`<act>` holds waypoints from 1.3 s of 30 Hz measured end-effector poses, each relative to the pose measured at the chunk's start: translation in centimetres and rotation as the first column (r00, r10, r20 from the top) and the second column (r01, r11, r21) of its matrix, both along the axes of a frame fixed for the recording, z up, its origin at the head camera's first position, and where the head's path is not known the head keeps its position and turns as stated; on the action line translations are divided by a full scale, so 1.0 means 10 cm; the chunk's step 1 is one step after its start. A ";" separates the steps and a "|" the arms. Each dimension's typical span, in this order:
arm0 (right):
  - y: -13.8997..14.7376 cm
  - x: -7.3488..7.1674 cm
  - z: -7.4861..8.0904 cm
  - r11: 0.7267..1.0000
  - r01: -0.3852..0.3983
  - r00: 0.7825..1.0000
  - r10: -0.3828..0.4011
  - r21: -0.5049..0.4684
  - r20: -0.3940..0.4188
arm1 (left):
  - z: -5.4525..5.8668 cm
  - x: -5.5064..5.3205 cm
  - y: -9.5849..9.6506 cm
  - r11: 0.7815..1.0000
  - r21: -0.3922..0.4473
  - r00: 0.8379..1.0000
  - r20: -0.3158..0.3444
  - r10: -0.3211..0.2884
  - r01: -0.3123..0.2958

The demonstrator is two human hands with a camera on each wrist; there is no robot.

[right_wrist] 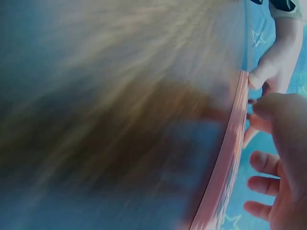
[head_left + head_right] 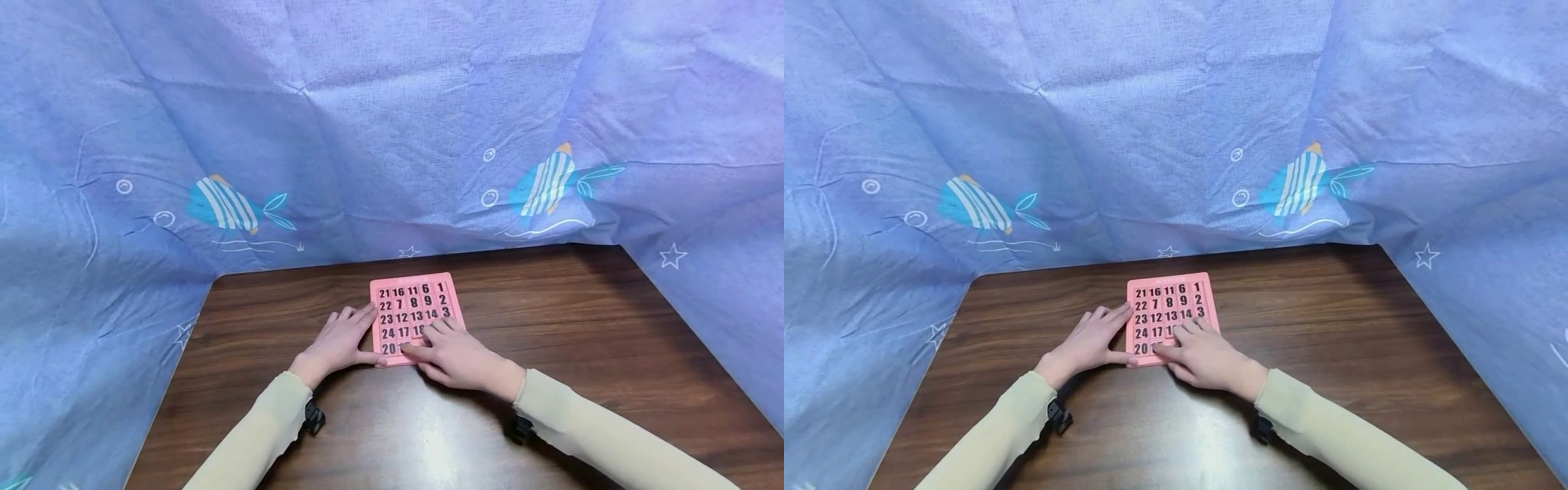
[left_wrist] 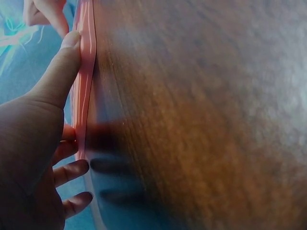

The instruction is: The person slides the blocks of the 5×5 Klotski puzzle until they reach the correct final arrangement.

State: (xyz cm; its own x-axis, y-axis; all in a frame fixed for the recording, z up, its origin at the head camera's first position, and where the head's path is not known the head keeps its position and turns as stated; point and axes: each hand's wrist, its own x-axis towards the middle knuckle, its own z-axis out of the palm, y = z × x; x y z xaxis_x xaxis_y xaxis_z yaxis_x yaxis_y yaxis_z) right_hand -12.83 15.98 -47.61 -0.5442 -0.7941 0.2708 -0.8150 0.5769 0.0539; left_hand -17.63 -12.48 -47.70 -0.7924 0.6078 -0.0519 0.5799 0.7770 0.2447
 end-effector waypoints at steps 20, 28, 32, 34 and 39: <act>0.14 0.01 0.00 1.000 0.023 0.999 -0.023 -0.012 0.023 | 0.02 -0.02 0.00 1.000 0.018 1.000 0.023 0.006 -0.007; -0.11 -0.02 0.03 1.000 -0.008 0.999 0.008 -0.008 0.039 | 0.00 -0.03 -0.01 1.000 0.012 1.000 0.019 0.009 -0.009; -0.28 -0.04 0.02 0.999 0.003 0.999 -0.005 0.037 0.046 | 0.00 -0.02 -0.01 1.000 0.008 1.000 0.015 0.010 -0.010; -0.34 -0.05 0.02 0.999 0.006 0.999 -0.009 0.053 0.050 | 0.00 -0.02 -0.01 1.000 0.008 1.000 0.016 0.011 -0.011; -0.39 -0.04 0.02 0.997 0.005 0.999 -0.009 0.072 0.053 | 0.02 -0.01 0.00 1.000 0.009 1.000 0.020 0.011 -0.012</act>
State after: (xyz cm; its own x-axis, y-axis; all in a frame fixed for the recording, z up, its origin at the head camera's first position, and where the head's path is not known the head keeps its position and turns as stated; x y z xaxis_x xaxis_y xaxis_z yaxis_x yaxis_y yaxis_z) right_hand -13.25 12.08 -47.42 -0.5621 -0.8065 0.1835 -0.8137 0.5789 0.0520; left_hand -17.69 -12.52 -47.51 -0.7983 0.5991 -0.0624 0.5658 0.7814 0.2631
